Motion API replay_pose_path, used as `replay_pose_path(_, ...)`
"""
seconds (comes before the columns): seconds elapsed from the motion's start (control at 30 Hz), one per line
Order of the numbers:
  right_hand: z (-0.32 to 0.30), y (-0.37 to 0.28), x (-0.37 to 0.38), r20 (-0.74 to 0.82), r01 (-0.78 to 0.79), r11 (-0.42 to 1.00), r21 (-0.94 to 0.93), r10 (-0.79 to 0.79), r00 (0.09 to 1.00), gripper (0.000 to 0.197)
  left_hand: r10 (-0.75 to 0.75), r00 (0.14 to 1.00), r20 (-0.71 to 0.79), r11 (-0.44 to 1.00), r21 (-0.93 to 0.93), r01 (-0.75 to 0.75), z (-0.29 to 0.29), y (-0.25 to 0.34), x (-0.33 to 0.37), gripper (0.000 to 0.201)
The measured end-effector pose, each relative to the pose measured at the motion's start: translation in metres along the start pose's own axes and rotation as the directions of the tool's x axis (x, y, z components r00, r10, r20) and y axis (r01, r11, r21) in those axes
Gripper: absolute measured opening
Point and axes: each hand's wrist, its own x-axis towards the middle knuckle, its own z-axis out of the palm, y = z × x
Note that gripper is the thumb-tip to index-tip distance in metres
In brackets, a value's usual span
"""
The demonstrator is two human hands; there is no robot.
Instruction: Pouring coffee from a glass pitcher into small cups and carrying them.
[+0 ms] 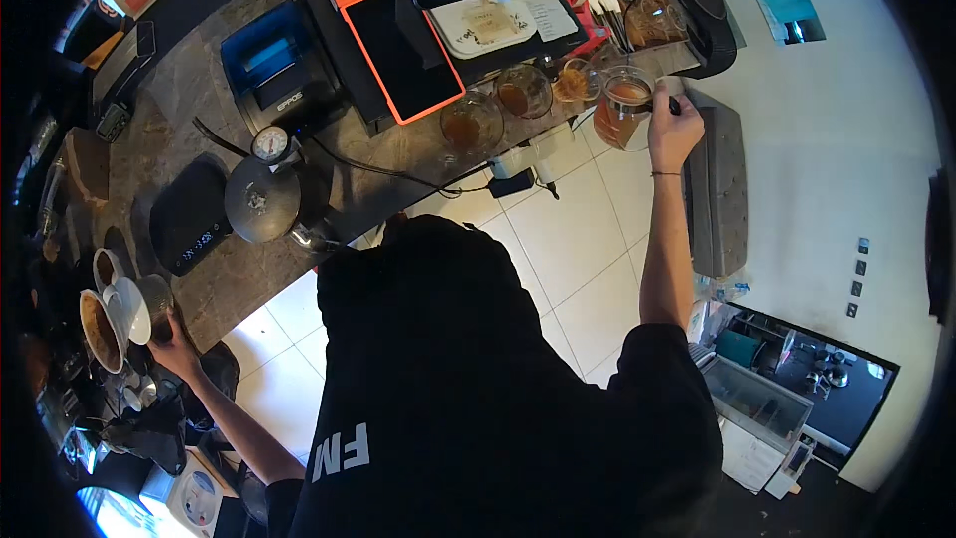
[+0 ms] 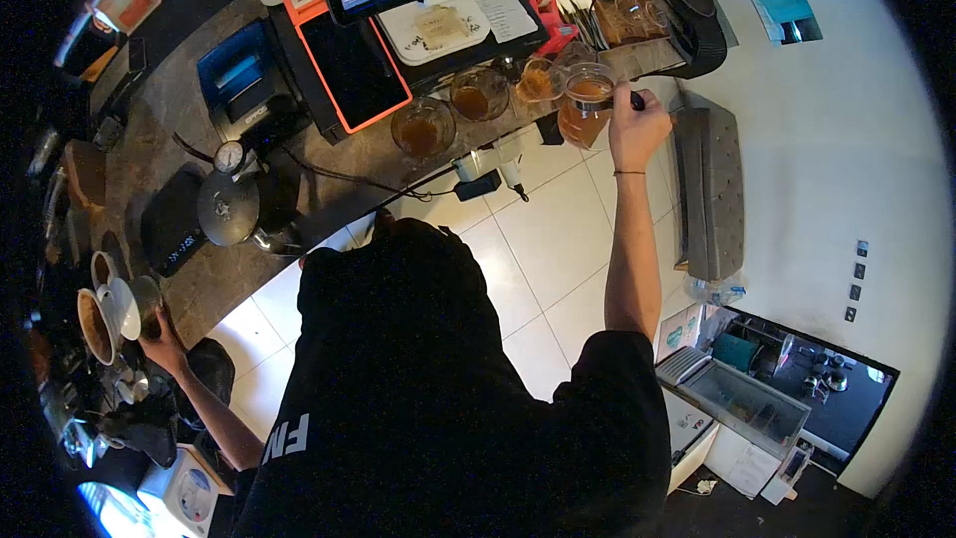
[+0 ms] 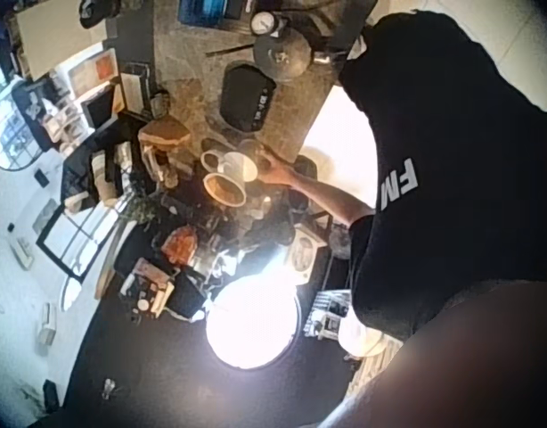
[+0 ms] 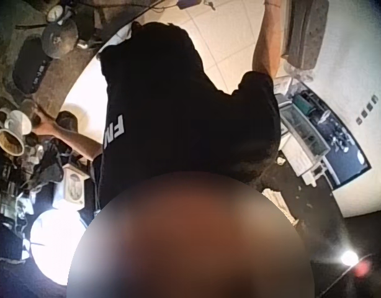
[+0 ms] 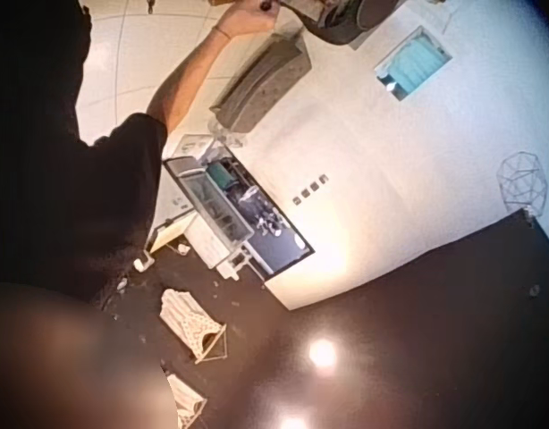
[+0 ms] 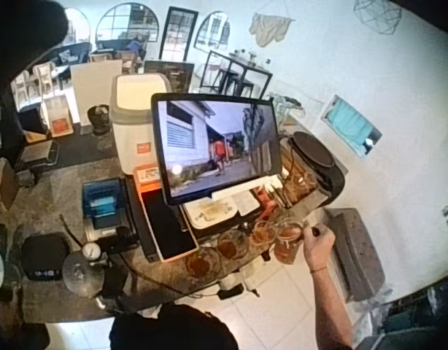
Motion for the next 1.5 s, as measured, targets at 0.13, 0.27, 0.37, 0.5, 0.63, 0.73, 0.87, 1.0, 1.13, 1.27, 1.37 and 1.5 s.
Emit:
replay_pose_path(0.13, 0.000, 0.018, 0.001, -0.020, -0.241, 0.946, 0.216, 0.251, 0.968, 0.044, 0.029, 1.000, -0.001, 1.000, -0.008, -0.029, 0.002, 0.002, 0.001, 0.060)
replay_pose_path(0.27, -0.008, 0.018, 0.012, -0.146, -0.193, 0.955, 0.226, 0.229, 0.962, 0.045, -0.016, 0.999, 0.034, 0.998, -0.052, 0.018, 0.001, 0.003, 0.001, 0.060)
replay_pose_path(0.37, -0.013, 0.040, 0.028, -0.100, -0.204, 0.968, 0.145, 0.220, 0.970, 0.048, -0.006, 1.000, 0.013, 1.000, 0.001, 0.006, 0.001, 0.008, 0.001, 0.060)
replay_pose_path(0.5, -0.012, 0.046, 0.039, -0.098, -0.072, 0.997, -0.014, 0.071, 0.993, 0.044, 0.035, 0.999, -0.016, 0.999, -0.007, -0.035, 0.001, 0.007, 0.001, 0.061)
replay_pose_path(0.63, -0.008, 0.044, 0.047, -0.052, 0.125, 0.987, -0.098, -0.130, 0.990, 0.044, 0.045, 0.999, -0.032, 0.998, 0.050, -0.043, 0.001, -0.004, 0.003, 0.062)
replay_pose_path(0.73, -0.009, 0.035, 0.051, 0.031, 0.172, 0.969, -0.179, -0.169, 0.985, 0.043, 0.041, 0.999, -0.007, 0.996, 0.076, -0.040, 0.001, -0.011, 0.003, 0.063)
replay_pose_path(0.87, -0.007, 0.027, 0.055, 0.134, 0.204, 0.939, -0.278, -0.172, 0.976, 0.042, -0.001, 1.000, -0.002, 1.000, 0.015, 0.001, 0.002, -0.008, 0.003, 0.064)
replay_pose_path(1.0, -0.004, 0.031, 0.059, 0.144, 0.295, 0.907, -0.301, -0.262, 0.954, 0.040, -0.011, 1.000, 0.011, 0.999, -0.051, 0.012, 0.001, -0.009, 0.002, 0.062)
replay_pose_path(1.13, -0.006, 0.030, 0.060, 0.169, 0.303, 0.897, -0.323, -0.260, 0.951, 0.040, 0.006, 1.000, -0.022, 0.999, -0.038, -0.007, 0.004, 0.003, 0.002, 0.060)
replay_pose_path(1.27, -0.002, 0.025, 0.059, 0.156, 0.261, 0.904, -0.340, -0.220, 0.963, 0.039, 0.002, 1.000, -0.008, 1.000, -0.029, -0.002, 0.000, -0.011, 0.003, 0.060)
replay_pose_path(1.37, -0.003, 0.022, 0.060, 0.168, 0.252, 0.901, -0.352, -0.204, 0.964, 0.040, -0.013, 1.000, -0.006, 1.000, 0.001, 0.013, 0.001, -0.011, 0.003, 0.061)
replay_pose_path(1.5, -0.005, 0.024, 0.061, 0.177, 0.259, 0.891, -0.373, -0.206, 0.962, 0.041, 0.070, 0.997, -0.036, 0.997, -0.037, -0.071, 0.002, -0.002, 0.001, 0.062)
